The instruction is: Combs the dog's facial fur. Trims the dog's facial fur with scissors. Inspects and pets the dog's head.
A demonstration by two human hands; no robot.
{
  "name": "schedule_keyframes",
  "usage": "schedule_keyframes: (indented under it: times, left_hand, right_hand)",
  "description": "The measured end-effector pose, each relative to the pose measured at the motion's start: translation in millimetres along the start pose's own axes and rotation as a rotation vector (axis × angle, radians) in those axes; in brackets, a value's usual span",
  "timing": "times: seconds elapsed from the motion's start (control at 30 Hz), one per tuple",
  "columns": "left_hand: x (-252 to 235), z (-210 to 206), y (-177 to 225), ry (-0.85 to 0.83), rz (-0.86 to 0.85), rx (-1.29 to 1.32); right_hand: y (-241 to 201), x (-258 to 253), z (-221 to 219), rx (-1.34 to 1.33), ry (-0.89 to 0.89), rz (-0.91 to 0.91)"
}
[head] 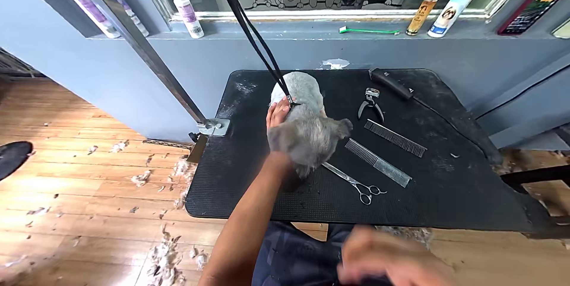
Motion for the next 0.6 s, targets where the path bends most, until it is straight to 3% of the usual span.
schedule_keyframes:
  times: [0.1, 0.17, 0.27, 0.47, 0.6]
  left_hand:
    - [-8, -2, -2, 0.083, -0.029, -0.03]
    - [-19, 0, 7, 0.096, -0.022, -0.132]
    - [-24, 2, 13, 0.109, -0.106, -0.264]
    - [-62, 4, 23, 0.028, -0.211, -0.368]
    - [-73, 2, 20, -0.071, -0.188, -0.371]
  right_hand:
    - [73, 22, 63, 0.944, 0.193, -0.256]
    - [115, 41, 97, 1.204, 0.22, -0.407]
    - [141, 59, 120, 1.25, 0.209, -0.472]
    - [140, 47, 126, 1.246, 0.222, -0.405]
    - [150, 34, 131, 1.203, 0.093, -0.474]
Point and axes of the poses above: each hand's wrist, its own x-axis away from the middle knuckle, its own z-axis out of the back of the hand, y = z × x, the point moved 8 cm from there along -x, towards the middle knuckle, and after that the axes turned 9 degrees about -x, right-handed, at the moved point
